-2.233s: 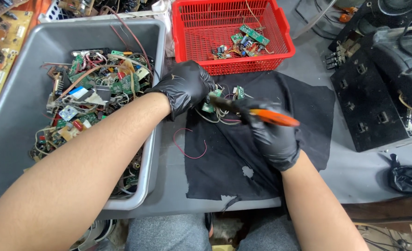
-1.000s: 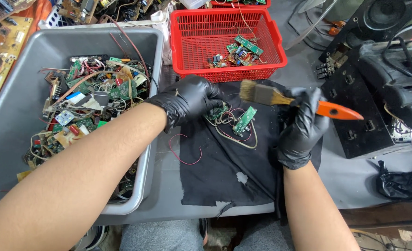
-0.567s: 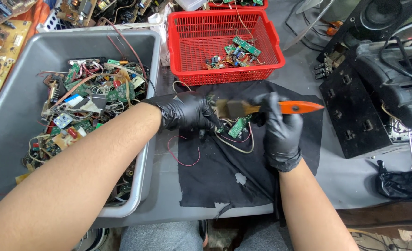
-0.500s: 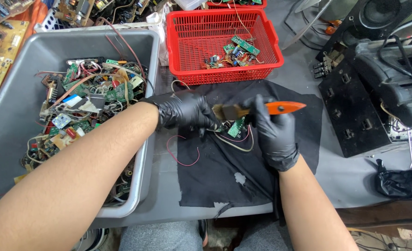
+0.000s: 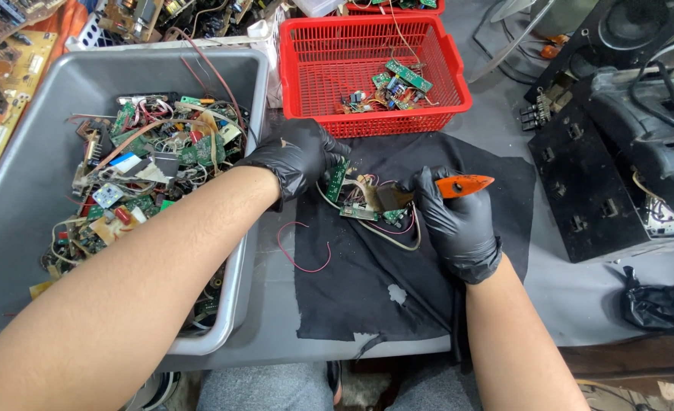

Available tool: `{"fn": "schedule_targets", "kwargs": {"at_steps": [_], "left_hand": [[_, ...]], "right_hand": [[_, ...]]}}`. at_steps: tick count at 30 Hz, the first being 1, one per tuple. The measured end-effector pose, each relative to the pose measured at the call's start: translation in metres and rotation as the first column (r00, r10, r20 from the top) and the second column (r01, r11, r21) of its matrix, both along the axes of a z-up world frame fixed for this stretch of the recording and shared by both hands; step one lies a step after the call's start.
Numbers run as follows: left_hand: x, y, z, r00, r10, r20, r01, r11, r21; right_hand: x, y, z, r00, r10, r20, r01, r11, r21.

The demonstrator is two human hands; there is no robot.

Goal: The person picks up various electronic components, including circuit boards and capacitors, from a grey bin. Using a brush, they clean the components over a black cloth and place them into a red basket. The process is repeated for several items.

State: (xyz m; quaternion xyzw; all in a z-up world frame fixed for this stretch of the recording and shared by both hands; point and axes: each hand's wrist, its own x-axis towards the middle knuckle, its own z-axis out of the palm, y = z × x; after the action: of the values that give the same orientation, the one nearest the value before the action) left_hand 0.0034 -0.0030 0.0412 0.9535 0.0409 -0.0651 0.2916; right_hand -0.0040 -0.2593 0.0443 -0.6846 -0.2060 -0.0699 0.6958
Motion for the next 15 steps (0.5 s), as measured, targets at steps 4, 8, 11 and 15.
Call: {"fn": "schedule_targets", "kwargs": {"at_steps": [4, 8, 11, 15], "left_hand": [[0.008, -0.002, -0.019, 0.996, -0.013, -0.093, 0.008, 0.998, -0.059], [0.007, 0.001, -0.012, 0.991, -0.030, -0.134, 0.002, 0.979, -0.202], [0.011, 0.006, -0.015, 0.995, 0.004, -0.101, -0.021, 0.985, -0.170], [0.021, 0.018, -0.034, 0.996, -0.061, -0.063, 0.068, 0.991, 0.118]], "right_hand": [[-0.002, -0.004, -0.008, 0.998, 0.020, 0.061, -0.018, 1.000, -0.024], [-0.010, 0.002, 0.011, 0.999, 0.053, 0.005, -0.053, 0.998, 0.032], [-0.002, -0.007, -0.007, 0.999, 0.045, -0.005, -0.045, 0.998, 0.045], [0.011, -0.014, -0.022, 0.999, 0.011, 0.045, -0.012, 1.000, 0.025]]}}
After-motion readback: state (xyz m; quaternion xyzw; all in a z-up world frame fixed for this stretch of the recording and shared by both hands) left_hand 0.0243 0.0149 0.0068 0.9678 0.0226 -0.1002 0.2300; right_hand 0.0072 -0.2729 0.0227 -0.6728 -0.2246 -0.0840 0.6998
